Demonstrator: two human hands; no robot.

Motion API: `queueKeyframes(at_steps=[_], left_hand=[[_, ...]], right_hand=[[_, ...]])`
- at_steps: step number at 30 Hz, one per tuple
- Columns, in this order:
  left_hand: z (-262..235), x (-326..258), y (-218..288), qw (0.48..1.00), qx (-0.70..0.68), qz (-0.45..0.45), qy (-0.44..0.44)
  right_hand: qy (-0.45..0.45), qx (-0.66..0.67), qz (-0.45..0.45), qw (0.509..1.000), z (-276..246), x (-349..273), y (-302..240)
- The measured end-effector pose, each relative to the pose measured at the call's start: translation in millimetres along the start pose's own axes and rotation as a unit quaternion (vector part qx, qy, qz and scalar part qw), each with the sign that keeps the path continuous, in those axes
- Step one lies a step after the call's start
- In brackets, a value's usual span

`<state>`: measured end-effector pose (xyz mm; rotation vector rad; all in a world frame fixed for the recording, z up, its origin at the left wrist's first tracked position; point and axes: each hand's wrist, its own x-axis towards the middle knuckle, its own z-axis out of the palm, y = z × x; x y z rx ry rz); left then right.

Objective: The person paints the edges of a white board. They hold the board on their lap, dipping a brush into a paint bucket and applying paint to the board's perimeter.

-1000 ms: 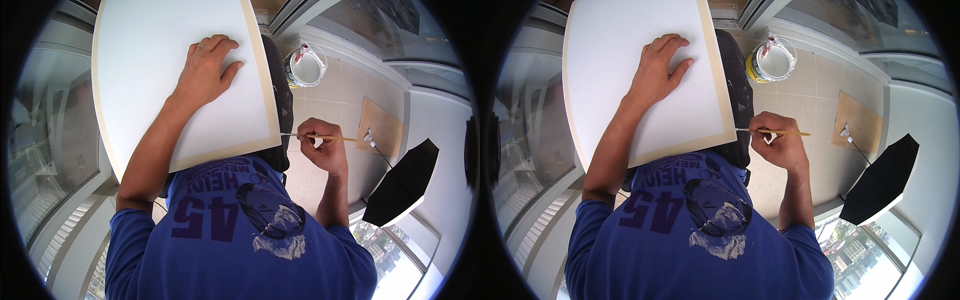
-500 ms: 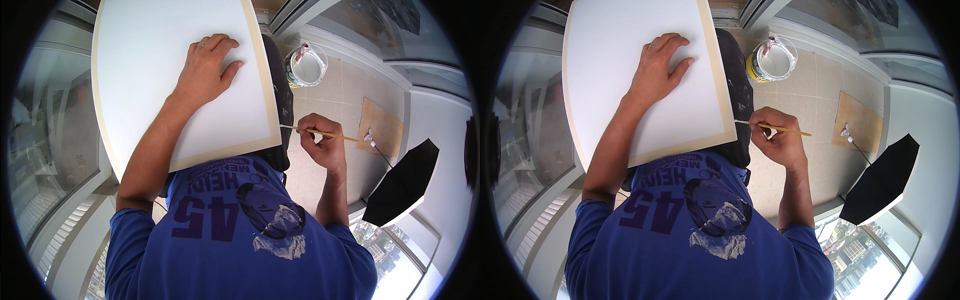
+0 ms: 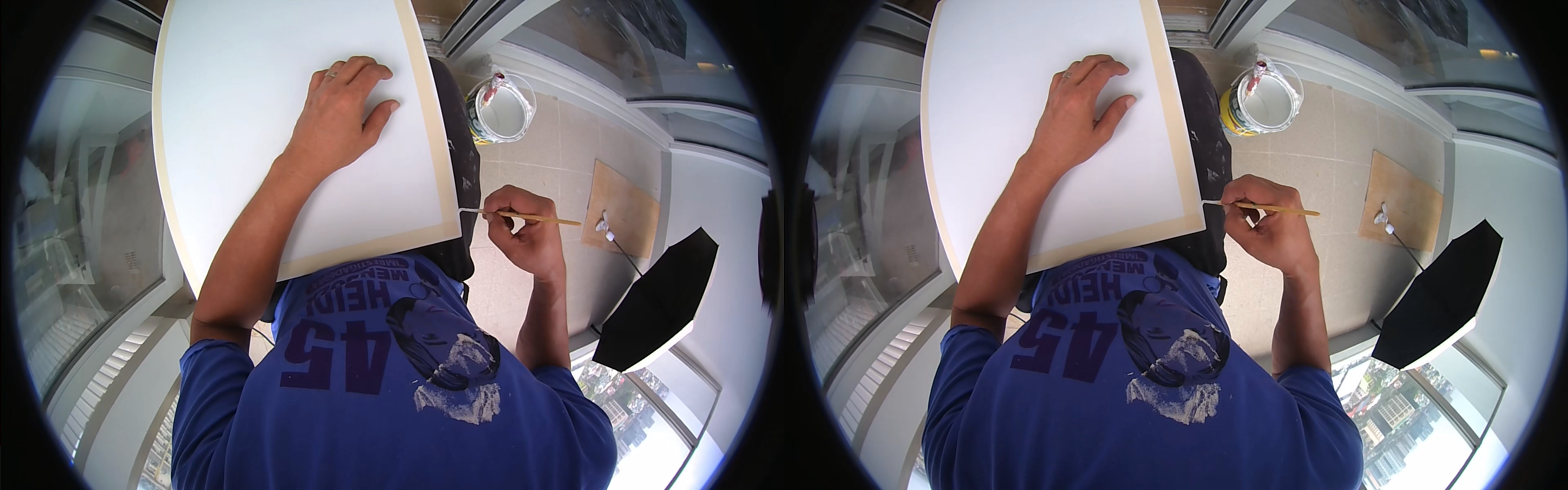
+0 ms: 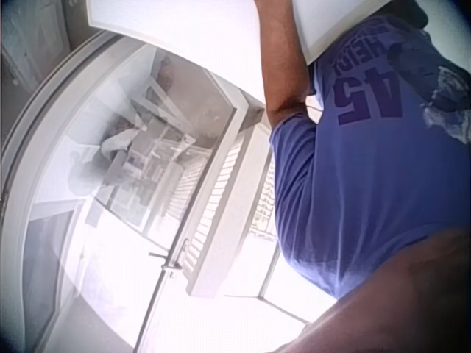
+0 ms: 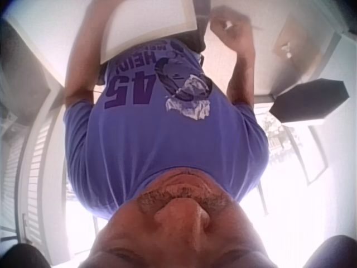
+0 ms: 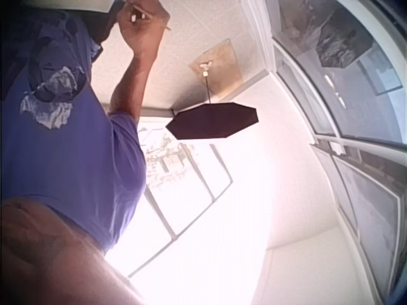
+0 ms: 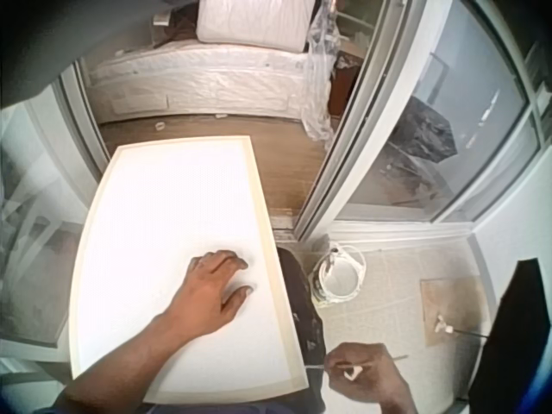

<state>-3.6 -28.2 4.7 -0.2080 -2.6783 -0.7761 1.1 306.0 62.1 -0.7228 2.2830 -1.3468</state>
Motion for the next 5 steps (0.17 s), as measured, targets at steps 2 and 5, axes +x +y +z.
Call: queueKeyframes(at_steps=[2, 5], left_hand=[[-0.2, -0.3, -0.5, 1.000, 0.003, -0.004, -0.003], [-0.6, -0.8, -0.4, 1.000, 0.000, -0.008, -0.006]], right_hand=[[0.015, 0.001, -0.010, 1.000, 0.8, 1.3, 2.8], [0.037, 0.013, -0.022, 0.999, 1.9, 1.0, 7.8]])
